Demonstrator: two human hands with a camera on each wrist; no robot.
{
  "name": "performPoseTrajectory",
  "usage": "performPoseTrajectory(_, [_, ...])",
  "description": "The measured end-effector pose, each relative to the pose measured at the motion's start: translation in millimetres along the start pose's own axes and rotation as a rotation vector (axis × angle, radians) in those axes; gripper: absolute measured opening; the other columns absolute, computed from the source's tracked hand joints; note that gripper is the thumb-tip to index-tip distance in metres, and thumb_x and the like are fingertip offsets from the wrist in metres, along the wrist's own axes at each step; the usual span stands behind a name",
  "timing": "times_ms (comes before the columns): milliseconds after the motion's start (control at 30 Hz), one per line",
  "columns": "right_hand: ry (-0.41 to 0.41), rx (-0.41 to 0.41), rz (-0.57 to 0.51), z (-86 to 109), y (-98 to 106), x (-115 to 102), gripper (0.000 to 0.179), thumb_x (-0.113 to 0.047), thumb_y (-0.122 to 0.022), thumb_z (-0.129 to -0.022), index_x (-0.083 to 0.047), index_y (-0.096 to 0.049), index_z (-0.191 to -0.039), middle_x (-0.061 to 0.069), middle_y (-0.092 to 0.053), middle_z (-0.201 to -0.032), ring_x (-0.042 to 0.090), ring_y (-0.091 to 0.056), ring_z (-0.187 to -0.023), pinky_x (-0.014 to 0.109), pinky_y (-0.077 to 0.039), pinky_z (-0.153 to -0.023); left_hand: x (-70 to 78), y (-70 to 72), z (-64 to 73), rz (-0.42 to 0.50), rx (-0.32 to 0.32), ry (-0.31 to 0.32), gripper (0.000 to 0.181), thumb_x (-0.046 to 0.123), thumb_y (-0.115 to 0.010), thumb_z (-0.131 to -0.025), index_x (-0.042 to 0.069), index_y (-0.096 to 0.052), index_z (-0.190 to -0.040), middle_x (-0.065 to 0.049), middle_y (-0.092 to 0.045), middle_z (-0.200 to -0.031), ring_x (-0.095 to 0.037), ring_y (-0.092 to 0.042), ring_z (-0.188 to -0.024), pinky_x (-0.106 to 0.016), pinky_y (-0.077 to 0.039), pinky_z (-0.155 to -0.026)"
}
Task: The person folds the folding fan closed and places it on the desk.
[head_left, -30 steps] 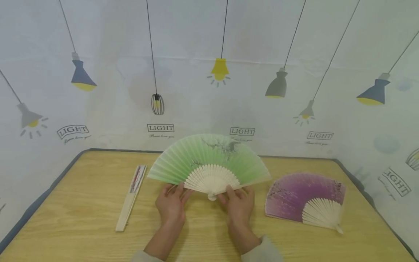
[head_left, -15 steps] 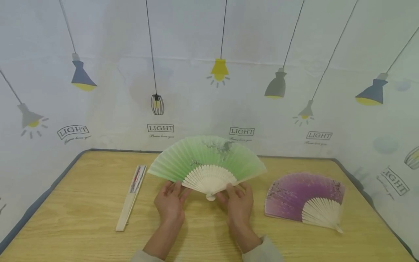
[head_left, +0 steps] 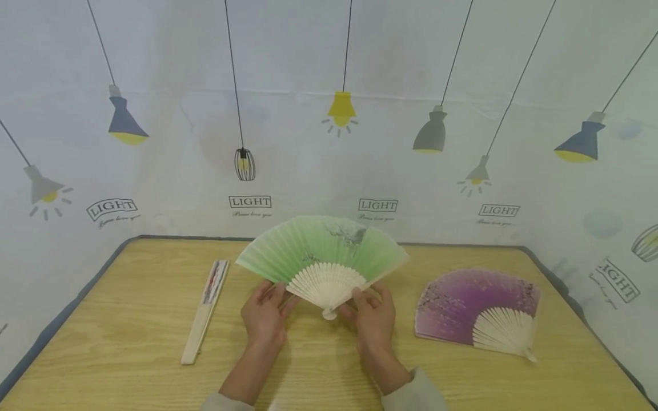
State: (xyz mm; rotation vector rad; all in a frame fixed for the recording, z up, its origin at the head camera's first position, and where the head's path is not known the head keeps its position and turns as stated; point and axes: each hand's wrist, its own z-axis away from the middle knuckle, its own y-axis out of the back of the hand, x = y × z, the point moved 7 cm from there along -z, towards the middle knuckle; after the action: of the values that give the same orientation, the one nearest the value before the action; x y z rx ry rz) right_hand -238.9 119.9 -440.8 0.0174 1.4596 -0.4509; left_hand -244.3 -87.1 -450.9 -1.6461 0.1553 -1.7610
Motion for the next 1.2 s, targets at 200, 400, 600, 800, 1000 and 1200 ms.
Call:
performPoseTrajectory(200, [-0.010,-0.003,0.008,0.5,-0.7,0.5,0.038,-0.006,-0.056,-0.097,0.000,-0.041,-0.132,0.020,-0.055,-0.104,0.025,-0.067,-0.081,0.035,-0.059,-0.076,0.5,-0.8,-1.2,-0.025,-0.035,0.016,0.030,-0.001,-0.053,-0.096,-0.007,-0.053,-0.126,-0.021,-0.058,-0.111,-0.026,-0.065,-0.094,-0.038,-0.056,-0.085])
performPoseTrajectory(400, [-0.015,-0.017,-0.002,-1.3,-1.9,1.2,0.033,-0.005,-0.057,-0.096,0.000,-0.047,-0.127,0.018,-0.057,-0.102,0.024,-0.065,-0.086,0.036,-0.059,-0.078,1.7,-1.9,-1.4,-0.020,-0.040,0.001,0.030,-0.002,-0.052,-0.096,-0.007,-0.053,-0.126,-0.018,-0.059,-0.107,-0.027,-0.065,-0.094,-0.039,-0.056,-0.085])
performPoseTrajectory(600, [-0.027,-0.019,0.031,-1.7,-2.2,1.3,0.033,-0.005,-0.058,-0.095,-0.001,-0.050,-0.127,0.014,-0.057,-0.100,0.022,-0.065,-0.089,0.034,-0.059,-0.079,2.3,-2.3,-1.2,-0.027,-0.040,-0.005,0.031,-0.003,-0.053,-0.095,-0.009,-0.053,-0.126,-0.020,-0.058,-0.107,-0.027,-0.066,-0.091,-0.039,-0.056,-0.084])
performPoseTrajectory(800, [-0.050,-0.035,0.069,-0.6,-3.2,0.9,0.038,-0.007,-0.057,-0.096,-0.002,-0.048,-0.133,0.015,-0.055,-0.105,0.022,-0.065,-0.088,0.032,-0.058,-0.079,2.9,-2.4,-1.4,-0.048,-0.035,0.000,0.030,-0.004,-0.053,-0.095,-0.010,-0.052,-0.125,-0.018,-0.058,-0.103,-0.024,-0.066,-0.087,-0.038,-0.057,-0.083])
performPoseTrajectory(1000, [-0.051,-0.050,0.082,-0.1,-4.2,0.9,0.042,-0.005,-0.058,-0.095,-0.001,-0.046,-0.136,0.014,-0.054,-0.105,0.021,-0.065,-0.085,0.033,-0.058,-0.080,4.3,-3.4,-0.7,-0.061,-0.065,0.001,0.032,-0.003,-0.053,-0.095,-0.010,-0.051,-0.127,-0.018,-0.059,-0.103,-0.023,-0.066,-0.085,-0.038,-0.058,-0.081])
performPoseTrajectory(1200, [-0.051,-0.056,0.096,0.4,-4.5,1.1,0.045,-0.005,-0.058,-0.095,-0.001,-0.044,-0.138,0.018,-0.054,-0.110,0.020,-0.065,-0.085,0.032,-0.058,-0.079,5.5,-4.5,-0.5,-0.079,-0.073,-0.007,0.033,-0.002,-0.055,-0.095,-0.009,-0.052,-0.127,-0.019,-0.059,-0.103,-0.022,-0.066,-0.085,-0.038,-0.058,-0.081])
